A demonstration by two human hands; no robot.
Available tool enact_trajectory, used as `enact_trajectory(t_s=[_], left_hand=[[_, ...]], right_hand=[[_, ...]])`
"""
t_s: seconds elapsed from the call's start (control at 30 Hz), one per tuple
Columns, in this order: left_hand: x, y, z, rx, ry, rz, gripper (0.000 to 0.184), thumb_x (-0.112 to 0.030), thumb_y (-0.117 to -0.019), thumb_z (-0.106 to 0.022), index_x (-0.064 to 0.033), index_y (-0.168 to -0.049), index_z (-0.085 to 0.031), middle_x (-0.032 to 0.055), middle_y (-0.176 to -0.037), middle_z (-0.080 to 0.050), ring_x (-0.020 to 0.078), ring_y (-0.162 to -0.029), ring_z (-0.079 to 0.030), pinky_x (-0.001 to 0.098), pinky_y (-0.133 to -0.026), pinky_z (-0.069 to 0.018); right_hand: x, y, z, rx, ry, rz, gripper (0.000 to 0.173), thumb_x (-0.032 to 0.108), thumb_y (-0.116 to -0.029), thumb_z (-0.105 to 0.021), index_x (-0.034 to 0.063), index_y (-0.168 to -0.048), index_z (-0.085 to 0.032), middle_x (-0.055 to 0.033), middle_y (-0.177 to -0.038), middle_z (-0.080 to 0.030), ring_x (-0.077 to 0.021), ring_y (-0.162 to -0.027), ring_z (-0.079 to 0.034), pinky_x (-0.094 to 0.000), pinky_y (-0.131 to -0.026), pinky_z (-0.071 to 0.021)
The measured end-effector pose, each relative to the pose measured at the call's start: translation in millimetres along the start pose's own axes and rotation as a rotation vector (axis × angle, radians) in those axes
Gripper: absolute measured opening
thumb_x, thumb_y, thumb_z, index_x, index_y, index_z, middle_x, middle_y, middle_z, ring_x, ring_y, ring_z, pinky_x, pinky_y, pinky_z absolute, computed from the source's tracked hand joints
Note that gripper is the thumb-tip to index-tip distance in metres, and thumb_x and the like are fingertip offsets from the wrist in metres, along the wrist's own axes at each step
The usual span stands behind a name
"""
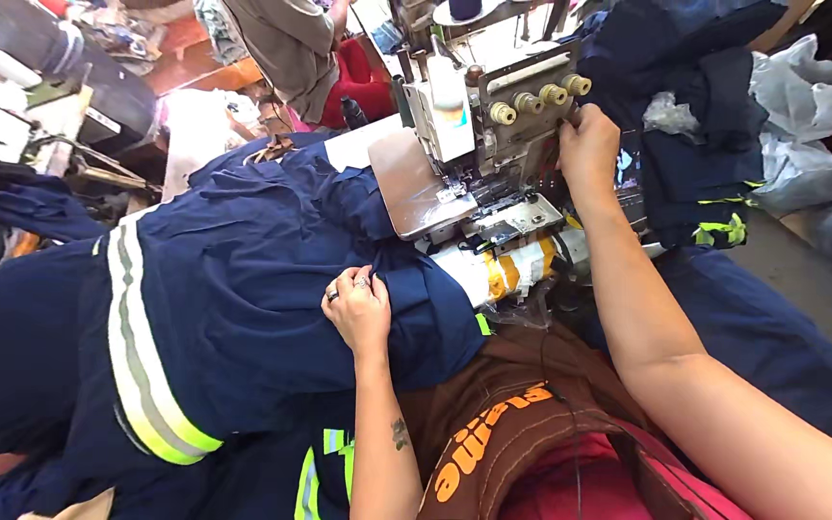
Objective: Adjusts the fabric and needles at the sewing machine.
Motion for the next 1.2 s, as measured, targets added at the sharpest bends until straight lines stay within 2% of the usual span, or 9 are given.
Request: enact_trajectory(t_s=[0.2,0.37,0.53,0.6,0.67,0.73,0.8,0.9,1.2], left_hand=[[0.9,0.3,-1.1,0.008,0.006,0.008,0.032,-0.028,-0.1034,-0.05,-0.0146,-0.117,-0.076,0.0112,-0.126,-0.069,0.0345,-0.124,-0.059,0.061,-0.109,-0.0354],[1.2,1.6,0.6,0.002,0.002,0.01,0.032,-0.029,-0.1036,-0.05,-0.0153,-0.118,-0.076,0.0109,-0.125,-0.069,0.0339,-0.124,-0.06,0.0606,-0.11,-0.0354],[-0.4,1.5,1.4,-0.006,0.006,0.011,0.033,-0.028,-0.1036,-0.049,-0.0142,-0.117,-0.076,0.0125,-0.124,-0.069,0.0354,-0.123,-0.06,0.0608,-0.109,-0.0357],[0.2,2.5,1.3,0.01,0.001,0.013,0.032,-0.027,-0.1038,-0.049,-0.0139,-0.118,-0.075,0.0124,-0.125,-0.069,0.0352,-0.123,-0.059,0.0604,-0.109,-0.0352],[0.8,3.3,-0.2,0.026,-0.005,0.015,0.033,-0.027,-0.1045,-0.049,-0.0139,-0.119,-0.074,0.012,-0.127,-0.067,0.0346,-0.125,-0.058,0.0598,-0.109,-0.0348],[1.5,2.9,-0.2,0.035,-0.003,0.015,0.033,-0.027,-0.1047,-0.049,-0.0142,-0.12,-0.074,0.0121,-0.128,-0.067,0.0348,-0.126,-0.057,0.0599,-0.109,-0.0348],[2.2,2.2,-0.5,0.046,0.004,0.01,0.033,-0.027,-0.1046,-0.048,-0.0144,-0.121,-0.074,0.0127,-0.129,-0.067,0.0358,-0.127,-0.057,0.0614,-0.109,-0.0354],[3.3,2.3,-1.9,0.048,0.001,0.02,0.034,-0.027,-0.1047,-0.047,-0.0156,-0.121,-0.074,0.0111,-0.129,-0.067,0.0341,-0.127,-0.057,0.0602,-0.11,-0.0349],[3.9,2.5,-2.6,0.052,0.012,0.036,0.034,-0.027,-0.1047,-0.047,-0.0152,-0.122,-0.073,0.0101,-0.129,-0.066,0.0316,-0.127,-0.056,0.0577,-0.111,-0.0334]], right_hand=[[-6.9,-11.6,38.8,-0.269,-0.183,0.091,0.03,0.017,-0.1016,-0.049,-0.0061,-0.112,-0.064,-0.0182,-0.099,-0.069,-0.025,-0.081,-0.069,-0.044,-0.078,-0.0572],[17.5,13.1,126.2,-0.534,-0.531,0.405,0.027,0.01,-0.1086,-0.037,-0.0121,-0.121,-0.045,-0.0113,-0.094,-0.065,-0.0148,-0.064,-0.065,-0.0331,-0.058,-0.0602],[31.5,88.6,95.9,-0.158,-0.684,0.495,0.021,0.017,-0.1137,-0.027,0.0013,-0.123,-0.037,-0.0041,-0.088,-0.071,-0.0144,-0.066,-0.069,-0.0331,-0.057,-0.0603],[21.7,94.9,68.8,-0.047,-0.81,0.458,0.014,0.014,-0.1117,-0.037,0.0049,-0.123,-0.037,-0.003,-0.088,-0.071,-0.0147,-0.068,-0.07,-0.0322,-0.06,-0.0613],[16.8,89.7,51.4,0.053,-1.042,0.368,0.031,0.002,-0.1032,-0.055,0.0075,-0.127,-0.036,-0.0042,-0.093,-0.071,-0.0178,-0.074,-0.072,-0.0346,-0.069,-0.0634],[18.1,83.7,34.2,0.162,-1.233,0.272,0.044,-0.006,-0.0956,-0.062,0.0093,-0.131,-0.042,-0.0037,-0.1,-0.071,-0.0167,-0.082,-0.072,-0.0336,-0.076,-0.0631],[17.5,80.5,13.1,0.23,-1.354,0.204,0.03,-0.007,-0.0933,-0.065,0.0065,-0.12,-0.06,-0.0055,-0.101,-0.073,-0.0161,-0.082,-0.072,-0.0327,-0.076,-0.0632],[18.5,81.2,-5.3,0.198,-1.246,0.343,0.02,-0.007,-0.0883,-0.072,0.0027,-0.105,-0.068,-0.0069,-0.104,-0.072,-0.0185,-0.086,-0.074,-0.0373,-0.08,-0.0655],[31.1,95.0,-29.4,-0.064,-0.677,0.733,0.013,-0.007,-0.0911,-0.069,-0.0047,-0.103,-0.072,-0.0159,-0.109,-0.071,-0.0198,-0.107,-0.069,-0.0314,-0.092,-0.0598]])
Point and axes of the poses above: each hand's wrist, its own y-axis away from the middle knuckle, its own z-axis out of the back of the hand, x = y × z, the point moved 8 cm from there along -y, towards the middle knuckle
